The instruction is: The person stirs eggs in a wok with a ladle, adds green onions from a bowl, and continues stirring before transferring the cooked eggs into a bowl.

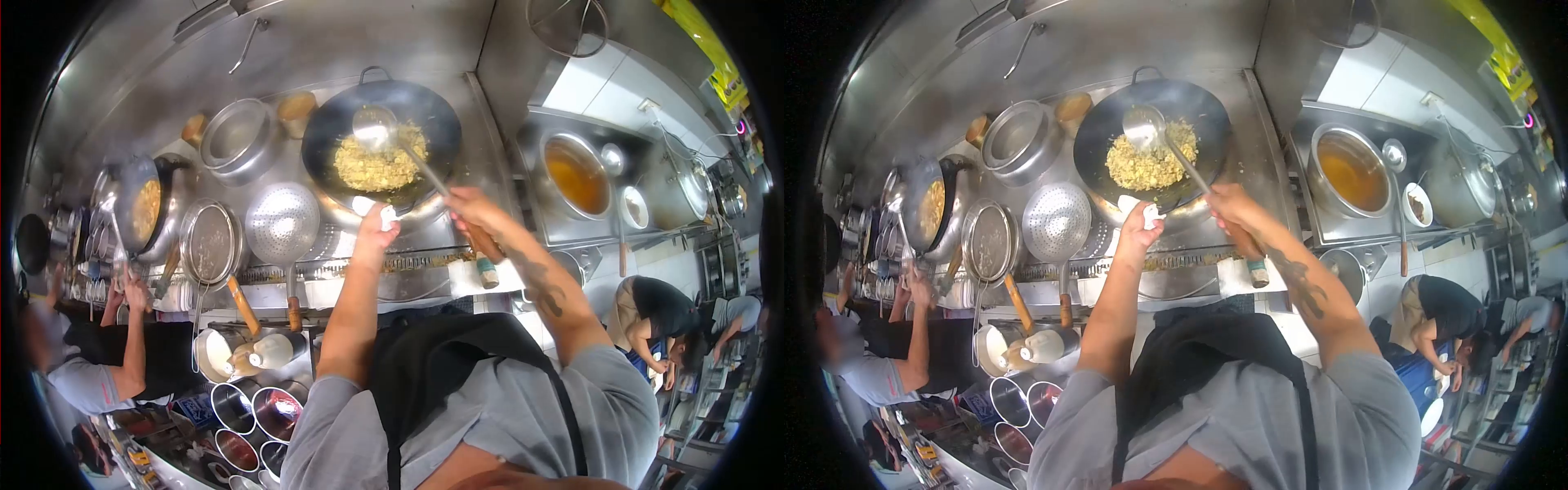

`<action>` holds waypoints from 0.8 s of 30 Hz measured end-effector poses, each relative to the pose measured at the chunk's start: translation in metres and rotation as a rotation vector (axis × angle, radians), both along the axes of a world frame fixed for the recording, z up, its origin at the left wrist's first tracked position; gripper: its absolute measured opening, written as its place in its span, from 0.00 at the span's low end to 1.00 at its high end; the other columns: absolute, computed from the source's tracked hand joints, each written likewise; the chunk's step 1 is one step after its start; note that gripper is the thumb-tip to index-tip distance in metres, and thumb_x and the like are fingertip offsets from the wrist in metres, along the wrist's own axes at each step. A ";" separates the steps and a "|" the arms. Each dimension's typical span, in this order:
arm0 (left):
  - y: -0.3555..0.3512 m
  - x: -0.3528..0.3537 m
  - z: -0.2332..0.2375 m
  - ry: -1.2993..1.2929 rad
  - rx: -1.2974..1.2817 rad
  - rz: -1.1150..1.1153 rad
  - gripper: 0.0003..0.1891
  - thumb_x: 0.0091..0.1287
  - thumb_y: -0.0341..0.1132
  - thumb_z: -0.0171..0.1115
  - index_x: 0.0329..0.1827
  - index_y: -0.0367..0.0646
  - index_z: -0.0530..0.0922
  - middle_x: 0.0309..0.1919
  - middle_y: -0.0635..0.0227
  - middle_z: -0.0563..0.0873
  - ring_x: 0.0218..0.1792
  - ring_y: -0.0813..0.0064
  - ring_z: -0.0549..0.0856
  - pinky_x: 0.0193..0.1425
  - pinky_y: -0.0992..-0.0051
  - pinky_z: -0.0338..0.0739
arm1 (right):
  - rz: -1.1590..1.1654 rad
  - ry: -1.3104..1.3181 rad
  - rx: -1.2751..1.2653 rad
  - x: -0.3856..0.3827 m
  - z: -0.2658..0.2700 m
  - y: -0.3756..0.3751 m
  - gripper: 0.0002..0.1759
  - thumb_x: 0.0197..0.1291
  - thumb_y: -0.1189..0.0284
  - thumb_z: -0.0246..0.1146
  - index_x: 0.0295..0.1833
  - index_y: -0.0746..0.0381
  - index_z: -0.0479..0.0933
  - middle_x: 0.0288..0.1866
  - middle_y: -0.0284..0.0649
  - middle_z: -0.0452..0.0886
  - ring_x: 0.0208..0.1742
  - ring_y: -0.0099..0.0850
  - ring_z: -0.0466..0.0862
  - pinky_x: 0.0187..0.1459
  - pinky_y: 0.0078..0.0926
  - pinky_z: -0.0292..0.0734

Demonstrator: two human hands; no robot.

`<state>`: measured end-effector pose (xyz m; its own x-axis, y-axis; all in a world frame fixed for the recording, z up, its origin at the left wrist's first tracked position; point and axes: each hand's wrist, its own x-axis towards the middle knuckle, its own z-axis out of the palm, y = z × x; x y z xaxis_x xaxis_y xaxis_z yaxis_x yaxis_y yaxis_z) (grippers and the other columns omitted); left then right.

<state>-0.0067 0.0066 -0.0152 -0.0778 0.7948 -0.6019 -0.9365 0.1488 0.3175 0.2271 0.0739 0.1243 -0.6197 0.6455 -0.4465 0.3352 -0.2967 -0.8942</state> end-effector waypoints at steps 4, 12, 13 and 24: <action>-0.003 0.007 0.021 0.065 -0.107 0.003 0.04 0.63 0.35 0.57 0.37 0.48 0.74 0.30 0.70 0.80 0.26 0.74 0.77 0.21 0.79 0.68 | 0.036 -0.013 -0.139 0.024 0.030 -0.006 0.11 0.67 0.64 0.56 0.41 0.62 0.72 0.20 0.32 0.70 0.12 0.20 0.69 0.11 0.24 0.66; -0.078 0.064 0.115 0.037 -0.031 0.037 0.06 0.68 0.37 0.52 0.43 0.49 0.75 0.31 0.72 0.81 0.28 0.77 0.78 0.21 0.79 0.69 | 0.337 -0.219 1.223 0.049 0.036 0.003 0.24 0.65 0.67 0.55 0.64 0.67 0.67 0.33 0.59 0.81 0.34 0.50 0.83 0.43 0.41 0.78; -0.085 0.068 0.132 0.023 -0.047 0.016 0.06 0.69 0.38 0.52 0.44 0.50 0.76 0.32 0.73 0.81 0.28 0.77 0.78 0.22 0.80 0.69 | 0.375 -0.344 1.111 0.059 0.074 -0.003 0.24 0.65 0.66 0.56 0.65 0.64 0.68 0.38 0.57 0.81 0.39 0.47 0.83 0.44 0.40 0.77; -0.083 0.056 0.121 0.027 0.030 0.071 0.06 0.66 0.33 0.51 0.41 0.43 0.74 0.32 0.67 0.80 0.29 0.76 0.77 0.21 0.80 0.69 | 0.756 -0.448 0.852 0.102 0.143 0.000 0.21 0.63 0.70 0.57 0.59 0.68 0.71 0.40 0.55 0.81 0.42 0.49 0.82 0.47 0.43 0.76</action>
<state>0.0496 -0.0760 0.1054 -0.1507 0.8041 -0.5750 -0.9354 0.0723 0.3462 0.3288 0.0743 0.2671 -0.8655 0.3799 -0.3266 0.4973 0.7301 -0.4687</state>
